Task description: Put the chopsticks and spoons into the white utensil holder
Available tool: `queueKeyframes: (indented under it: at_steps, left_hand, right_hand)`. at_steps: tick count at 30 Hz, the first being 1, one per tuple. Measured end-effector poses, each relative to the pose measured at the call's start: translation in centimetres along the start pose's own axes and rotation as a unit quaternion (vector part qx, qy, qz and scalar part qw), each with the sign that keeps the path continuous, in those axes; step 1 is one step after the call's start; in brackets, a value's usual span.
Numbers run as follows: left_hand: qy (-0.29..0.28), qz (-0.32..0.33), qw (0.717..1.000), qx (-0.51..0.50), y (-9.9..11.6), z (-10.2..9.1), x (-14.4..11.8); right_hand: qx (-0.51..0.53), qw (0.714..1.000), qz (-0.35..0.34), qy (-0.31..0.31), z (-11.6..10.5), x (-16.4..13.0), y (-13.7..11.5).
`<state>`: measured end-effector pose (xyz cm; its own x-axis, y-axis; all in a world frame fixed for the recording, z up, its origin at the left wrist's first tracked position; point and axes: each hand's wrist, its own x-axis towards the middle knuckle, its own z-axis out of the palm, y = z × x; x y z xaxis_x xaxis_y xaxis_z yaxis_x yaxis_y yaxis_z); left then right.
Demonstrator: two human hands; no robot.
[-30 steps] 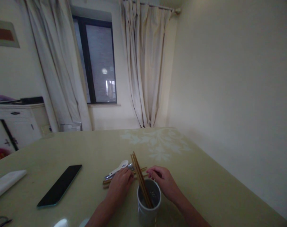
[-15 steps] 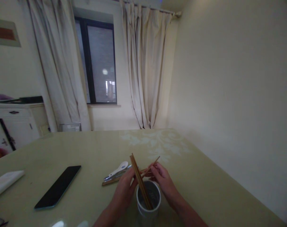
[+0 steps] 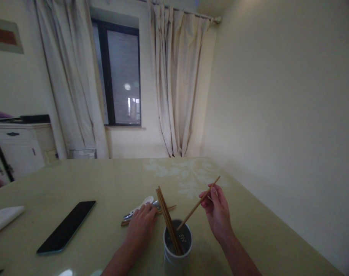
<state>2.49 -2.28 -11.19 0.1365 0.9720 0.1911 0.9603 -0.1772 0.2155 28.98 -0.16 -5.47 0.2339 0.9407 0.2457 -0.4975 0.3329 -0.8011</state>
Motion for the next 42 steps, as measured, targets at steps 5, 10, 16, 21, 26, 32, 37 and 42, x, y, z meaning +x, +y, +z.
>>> queueKeyframes:
  at_steps: [5, 10, 16, 21, 26, 32, 37, 42]
  left_hand:
    - [-0.007, -0.002, 1.0, -0.006, 0.2, -0.4, 0.1]
    - [0.003, -0.001, 1.0, -0.014, 0.1, -0.3, 0.2]
    - [0.004, 0.005, 0.999, -0.037, 0.1, -0.4, 0.3]
    - [0.005, 0.006, 0.999, -0.051, 0.1, -0.4, 0.2]
    - [0.072, 0.019, 0.989, -0.129, 0.4, -0.8, 0.2]
    - [0.14, 0.024, 0.893, -0.426, 2.1, -2.4, -0.8]
    - [0.176, -0.007, 0.849, -0.497, 3.1, -2.1, -2.5]
    - [0.137, 0.015, 0.856, -0.498, 3.9, -2.2, -2.6]
  right_hand:
    - [-0.005, 0.998, 0.031, -0.06, 1.2, -1.3, -0.2]
    - [0.02, 0.996, 0.047, -0.075, 1.3, -1.4, -0.6]
    - [0.044, 0.995, 0.048, -0.082, 1.3, -1.4, -0.7]
    - [0.03, 0.992, 0.067, -0.104, 1.3, -1.7, -0.3]
    - [-0.002, 0.989, 0.07, -0.127, 1.3, -2.1, 0.4]
    - [-0.095, 0.972, 0.048, -0.209, 1.4, -2.8, 1.3]
    - [-0.141, 0.958, 0.062, -0.241, 2.2, -3.7, 1.3]
    - [-0.162, 0.949, 0.067, -0.261, 2.7, -4.0, 1.3]
